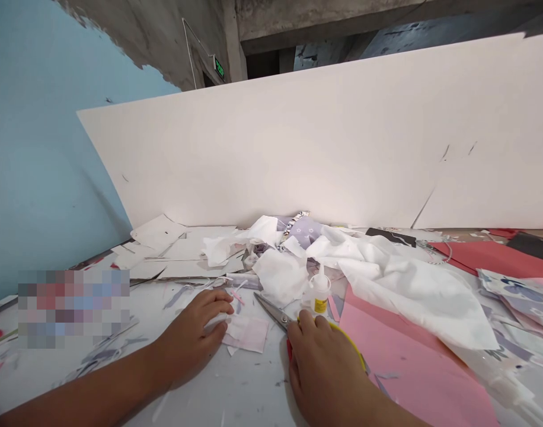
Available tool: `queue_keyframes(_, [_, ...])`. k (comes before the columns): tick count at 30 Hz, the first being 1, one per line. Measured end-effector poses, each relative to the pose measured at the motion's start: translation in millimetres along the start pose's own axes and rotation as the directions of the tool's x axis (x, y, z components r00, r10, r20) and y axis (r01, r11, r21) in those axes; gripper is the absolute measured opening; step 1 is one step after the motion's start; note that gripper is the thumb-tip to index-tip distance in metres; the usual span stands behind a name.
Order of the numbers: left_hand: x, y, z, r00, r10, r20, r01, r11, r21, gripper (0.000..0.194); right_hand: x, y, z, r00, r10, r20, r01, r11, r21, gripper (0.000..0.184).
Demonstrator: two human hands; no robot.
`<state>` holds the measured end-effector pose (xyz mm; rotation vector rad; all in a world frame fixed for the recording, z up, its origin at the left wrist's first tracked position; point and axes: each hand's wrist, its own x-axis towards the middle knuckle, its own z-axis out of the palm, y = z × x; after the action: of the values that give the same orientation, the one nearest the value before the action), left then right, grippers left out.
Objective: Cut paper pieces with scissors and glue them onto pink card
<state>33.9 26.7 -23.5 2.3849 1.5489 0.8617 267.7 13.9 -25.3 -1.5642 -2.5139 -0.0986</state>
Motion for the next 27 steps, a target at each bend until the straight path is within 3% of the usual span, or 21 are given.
queue_keyframes(3, [-1, -1, 1.7, 0.990, 0.122, 0.075, -0.126, 0.991, 0.046, 0.027, 1, 0, 0, 1.000, -0.005, 0.014, 0.005, 1.000, 0.004, 0.021])
queue_keyframes(7, [-1, -1, 1.9, 0.971, 0.149, 0.188, -0.161, 0.985, 0.053, 0.026, 1, 1, 2, 1.000, -0.005, 0.009, 0.005, 1.000, 0.005, 0.022])
queue_keyframes(14, [-3, 6, -2.7, 0.981, 0.154, 0.118, -0.164, 0.983, 0.083, 0.028, -1, -5, -1, 1.000, 0.012, -0.022, -0.014, 0.996, -0.088, 0.022])
queue_keyframes(16, [-5, 12, -4.4, 0.973, 0.187, 0.137, -0.203, 0.973, 0.109, 0.025, -2, -9, -1, 0.992, -0.069, -0.109, 0.057, 0.992, -0.111, 0.024])
queue_keyframes(19, [-7, 17, -4.7, 0.950, 0.230, 0.210, -0.262, 0.955, 0.140, 0.022, -3, -13, -3, 0.926, -0.346, -0.152, 0.346, 0.938, -0.024, 0.032])
queue_keyframes(20, [-7, 17, -4.1, 0.945, 0.237, 0.223, -0.273, 0.950, 0.148, 0.021, -2, -14, -4, 0.899, -0.421, -0.118, 0.428, 0.903, 0.041, 0.035])
queue_keyframes(22, [-7, 15, -2.4, 0.941, 0.246, 0.233, -0.286, 0.944, 0.161, 0.021, 0, -15, -7, 0.885, -0.466, 0.007, 0.456, 0.870, 0.187, 0.046])
queue_keyframes(25, [-7, 12, 0.0, 0.937, 0.255, 0.237, -0.297, 0.942, 0.159, 0.021, 3, -15, -13, 0.913, -0.371, 0.167, 0.304, 0.895, 0.326, 0.054])
queue_keyframes(27, [-6, 10, 0.7, 0.935, 0.262, 0.238, -0.301, 0.942, 0.146, 0.021, 3, -15, -17, 0.914, -0.343, 0.214, 0.250, 0.895, 0.369, 0.055])
